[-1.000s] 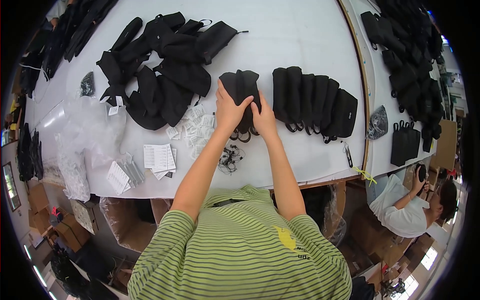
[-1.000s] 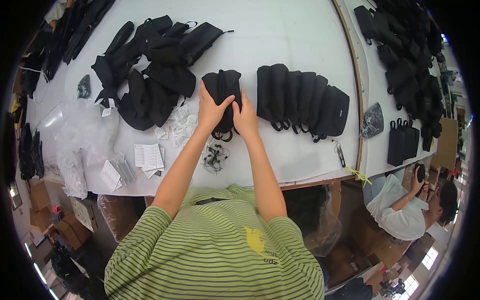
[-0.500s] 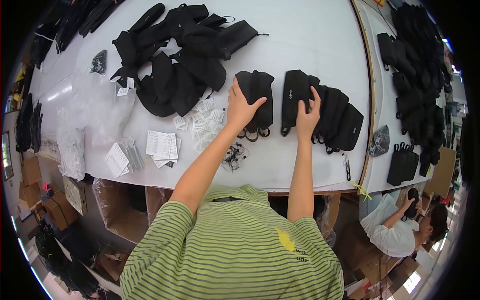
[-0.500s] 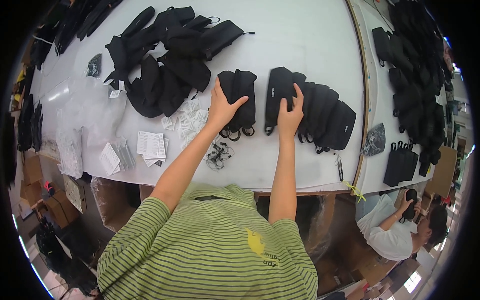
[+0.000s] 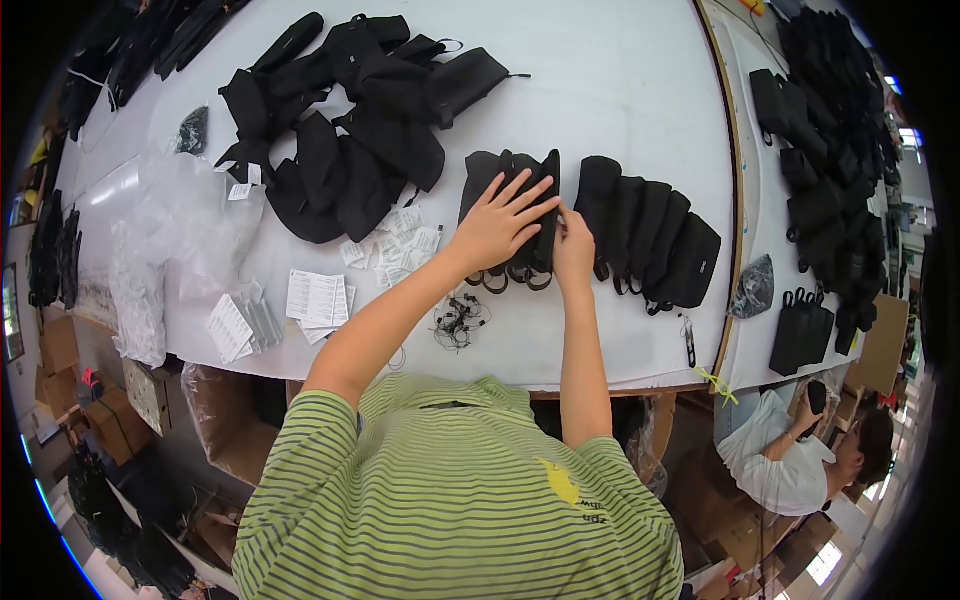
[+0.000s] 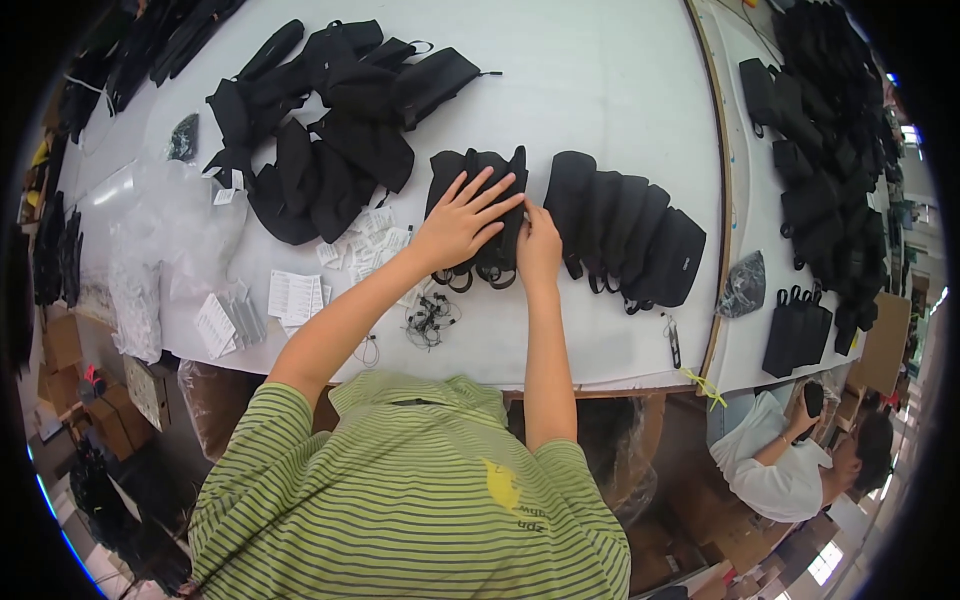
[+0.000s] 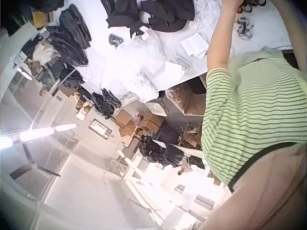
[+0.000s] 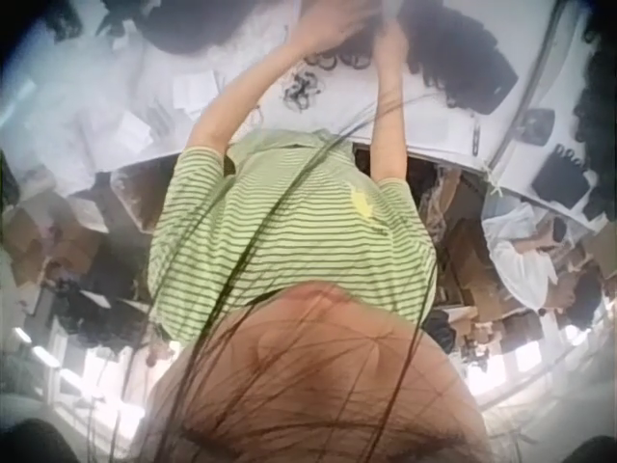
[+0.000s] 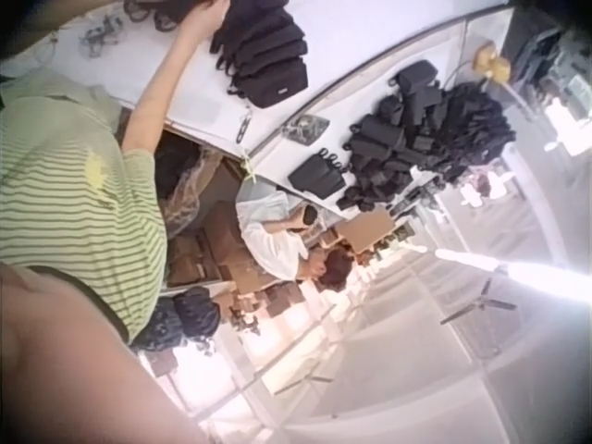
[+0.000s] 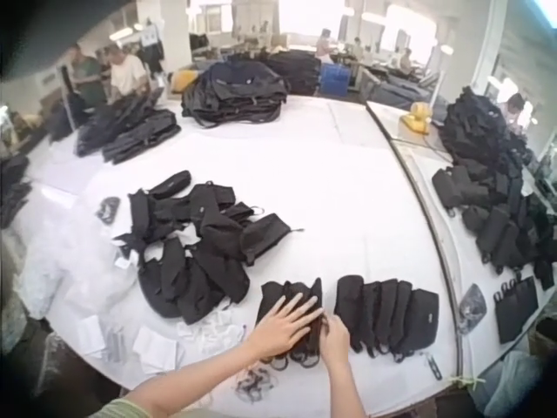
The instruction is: Attaching labels and tags to small black protective pouches using plastic clips.
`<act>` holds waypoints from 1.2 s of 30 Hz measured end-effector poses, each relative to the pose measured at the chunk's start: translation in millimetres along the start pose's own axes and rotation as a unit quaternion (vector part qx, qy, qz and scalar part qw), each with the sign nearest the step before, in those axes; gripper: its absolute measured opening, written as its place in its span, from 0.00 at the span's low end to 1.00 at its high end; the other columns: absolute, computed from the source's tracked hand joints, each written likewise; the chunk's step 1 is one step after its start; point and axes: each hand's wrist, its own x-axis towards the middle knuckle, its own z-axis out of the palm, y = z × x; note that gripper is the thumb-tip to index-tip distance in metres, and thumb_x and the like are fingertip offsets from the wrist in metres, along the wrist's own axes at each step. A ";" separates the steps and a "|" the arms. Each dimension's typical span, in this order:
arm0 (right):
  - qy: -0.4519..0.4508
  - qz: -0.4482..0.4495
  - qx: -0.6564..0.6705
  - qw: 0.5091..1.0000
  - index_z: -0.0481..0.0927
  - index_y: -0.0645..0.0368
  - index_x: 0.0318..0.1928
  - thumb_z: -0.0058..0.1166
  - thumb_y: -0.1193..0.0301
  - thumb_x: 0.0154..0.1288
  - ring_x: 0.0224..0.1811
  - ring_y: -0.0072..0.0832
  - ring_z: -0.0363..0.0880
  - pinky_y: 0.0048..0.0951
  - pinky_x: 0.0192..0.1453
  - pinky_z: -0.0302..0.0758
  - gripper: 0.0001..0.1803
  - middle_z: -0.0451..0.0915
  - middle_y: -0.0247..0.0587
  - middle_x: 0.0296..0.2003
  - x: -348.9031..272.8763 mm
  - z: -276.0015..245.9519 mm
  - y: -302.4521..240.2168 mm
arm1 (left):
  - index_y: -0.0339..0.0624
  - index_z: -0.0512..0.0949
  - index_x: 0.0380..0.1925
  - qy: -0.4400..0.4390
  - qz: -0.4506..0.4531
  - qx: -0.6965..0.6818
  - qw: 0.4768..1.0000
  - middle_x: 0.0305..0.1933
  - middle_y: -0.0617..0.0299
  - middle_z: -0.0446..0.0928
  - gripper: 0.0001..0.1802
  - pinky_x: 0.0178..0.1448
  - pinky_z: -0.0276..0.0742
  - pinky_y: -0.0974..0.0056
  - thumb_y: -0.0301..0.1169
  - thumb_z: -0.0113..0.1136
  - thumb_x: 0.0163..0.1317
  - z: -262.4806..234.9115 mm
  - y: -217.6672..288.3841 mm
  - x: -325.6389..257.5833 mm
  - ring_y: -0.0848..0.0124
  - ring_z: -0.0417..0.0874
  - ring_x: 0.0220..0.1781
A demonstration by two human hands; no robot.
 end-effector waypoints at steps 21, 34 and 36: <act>0.030 0.081 0.268 0.960 0.67 0.61 0.63 0.38 0.63 0.73 0.60 0.36 0.71 0.28 0.63 0.64 0.23 0.72 0.51 0.58 -26.1 -18.3 21.4 | 0.58 0.64 0.65 -0.051 0.109 0.013 0.993 0.72 0.69 0.56 0.27 0.74 0.47 0.52 0.43 0.50 0.66 4.5 6.2 24.4 0.65 0.53 0.74; 0.215 -0.045 -0.367 0.904 0.66 0.52 0.62 0.54 0.74 0.56 0.50 0.40 0.72 0.36 0.53 0.69 0.31 0.73 0.45 0.46 7.9 -40.2 36.4 | 0.57 0.65 0.64 -0.077 0.115 0.024 0.990 0.71 0.68 0.58 0.25 0.75 0.45 0.52 0.45 0.47 0.67 17.9 2.8 24.8 0.63 0.54 0.73; 0.180 0.057 -0.235 0.954 0.66 0.51 0.62 0.52 0.77 0.54 0.49 0.40 0.73 0.36 0.50 0.72 0.32 0.74 0.46 0.47 17.6 -52.5 34.9 | 0.57 0.65 0.64 -0.072 0.115 0.027 0.990 0.71 0.68 0.58 0.25 0.75 0.45 0.52 0.45 0.47 0.67 19.2 -0.1 23.1 0.63 0.54 0.73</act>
